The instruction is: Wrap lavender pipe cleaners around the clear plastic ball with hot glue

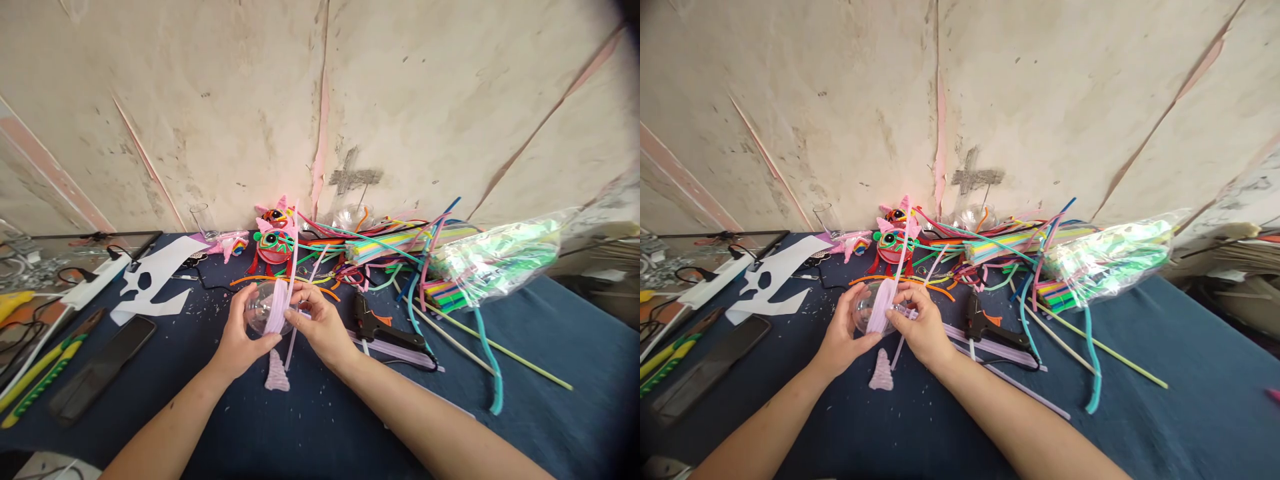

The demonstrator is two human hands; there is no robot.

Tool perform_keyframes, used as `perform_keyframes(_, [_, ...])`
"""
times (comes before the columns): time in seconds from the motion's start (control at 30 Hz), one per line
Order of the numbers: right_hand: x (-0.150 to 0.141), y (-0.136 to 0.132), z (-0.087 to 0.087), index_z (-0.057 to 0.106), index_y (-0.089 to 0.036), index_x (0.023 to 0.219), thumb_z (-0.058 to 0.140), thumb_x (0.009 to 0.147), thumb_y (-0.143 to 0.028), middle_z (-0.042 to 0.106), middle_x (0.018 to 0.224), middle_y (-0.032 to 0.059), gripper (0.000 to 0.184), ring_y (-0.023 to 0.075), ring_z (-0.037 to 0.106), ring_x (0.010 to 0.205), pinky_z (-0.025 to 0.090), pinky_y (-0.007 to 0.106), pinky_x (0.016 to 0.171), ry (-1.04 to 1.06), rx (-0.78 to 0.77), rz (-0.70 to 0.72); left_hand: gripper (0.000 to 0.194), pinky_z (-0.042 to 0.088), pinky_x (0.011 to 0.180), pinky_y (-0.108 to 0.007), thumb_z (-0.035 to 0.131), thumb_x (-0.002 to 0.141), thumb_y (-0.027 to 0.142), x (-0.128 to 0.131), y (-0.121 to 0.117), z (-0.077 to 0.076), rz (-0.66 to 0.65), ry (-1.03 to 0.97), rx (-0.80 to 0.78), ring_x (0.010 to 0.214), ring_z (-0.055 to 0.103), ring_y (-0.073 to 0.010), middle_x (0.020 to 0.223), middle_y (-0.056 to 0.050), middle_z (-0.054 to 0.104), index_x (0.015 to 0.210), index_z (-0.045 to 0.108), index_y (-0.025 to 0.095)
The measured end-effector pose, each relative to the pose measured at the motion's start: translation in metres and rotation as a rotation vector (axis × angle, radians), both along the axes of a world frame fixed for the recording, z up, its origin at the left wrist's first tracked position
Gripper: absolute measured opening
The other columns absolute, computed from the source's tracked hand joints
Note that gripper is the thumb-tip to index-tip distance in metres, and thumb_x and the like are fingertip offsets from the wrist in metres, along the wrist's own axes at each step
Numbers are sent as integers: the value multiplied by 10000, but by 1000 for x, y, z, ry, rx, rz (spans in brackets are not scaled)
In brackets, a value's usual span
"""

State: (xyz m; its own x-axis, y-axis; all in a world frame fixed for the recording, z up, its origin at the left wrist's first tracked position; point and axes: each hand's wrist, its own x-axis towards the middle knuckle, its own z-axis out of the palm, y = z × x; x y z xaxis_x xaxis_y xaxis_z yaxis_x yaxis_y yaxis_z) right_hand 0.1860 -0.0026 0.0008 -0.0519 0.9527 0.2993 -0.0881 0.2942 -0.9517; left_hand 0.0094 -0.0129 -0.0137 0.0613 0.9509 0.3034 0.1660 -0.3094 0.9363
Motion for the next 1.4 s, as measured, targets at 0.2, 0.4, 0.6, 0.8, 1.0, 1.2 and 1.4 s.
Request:
perform_keyframes(0.2, [-3, -5, -2, 635, -242, 761, 726, 690, -226, 598, 1081, 58, 116, 245, 541, 1069, 440, 398, 896, -103, 65, -5, 786, 451, 1006, -467, 783, 624, 304, 3, -1, 3, 54, -10, -68, 1333, 392, -335, 1358, -130, 421, 1303, 393, 247])
perform_keyframes(0.4, [-3, -8, -1, 633, -252, 774, 729, 686, -208, 595, 1104, 52, 137, 243, 532, 1089, 407, 426, 966, -169, 106, -13, 734, 429, 1024, -495, 779, 621, 263, 3, -1, 6, 18, 23, -91, 1271, 484, -326, 1289, -133, 504, 1252, 406, 228])
perform_keyframes(0.6, [-4, -6, -1, 601, -236, 784, 689, 719, -260, 611, 1062, 61, 112, 232, 564, 1005, 438, 384, 881, -49, 94, -10, 731, 414, 1037, -463, 774, 600, 215, 4, -1, 6, 48, -10, -34, 1288, 466, -316, 1340, -126, 477, 1234, 412, 233])
perform_keyframes(0.8, [-1, 3, 1, 551, -213, 690, 610, 816, -492, 553, 695, -8, 312, 146, 516, 666, 452, 297, 682, 270, -96, 72, 711, 401, 1053, -442, 751, 629, 229, 1, 1, 7, 23, -55, 61, 1303, 449, -300, 1322, -99, 487, 1246, 401, 257])
perform_keyframes(1.0, [1, 5, 3, 598, -225, 843, 711, 723, -378, 620, 881, 16, 225, 175, 588, 845, 481, 295, 713, 209, -100, 45, 689, 415, 1047, -434, 752, 635, 246, 1, 1, 7, 10, -113, 88, 1283, 473, -295, 1327, -91, 484, 1233, 410, 267])
perform_keyframes(1.2, [-5, 0, -6, 540, -243, 1188, 739, 622, -239, 571, 1271, 93, 600, 262, 535, 1171, 507, 322, 737, 21, -138, 130, 726, 402, 1054, -504, 750, 628, 234, 3, 0, -1, 89, -18, 88, 1299, 440, -323, 1319, -121, 458, 1257, 389, 245])
perform_keyframes(1.4, [-7, -1, -7, 523, -234, 1196, 731, 636, -242, 561, 1291, 106, 597, 271, 529, 1186, 501, 345, 761, 27, -161, 157, 707, 424, 1038, -512, 749, 635, 254, 4, 0, -2, 114, 95, 185, 1271, 442, -308, 1314, -113, 420, 1249, 399, 254])
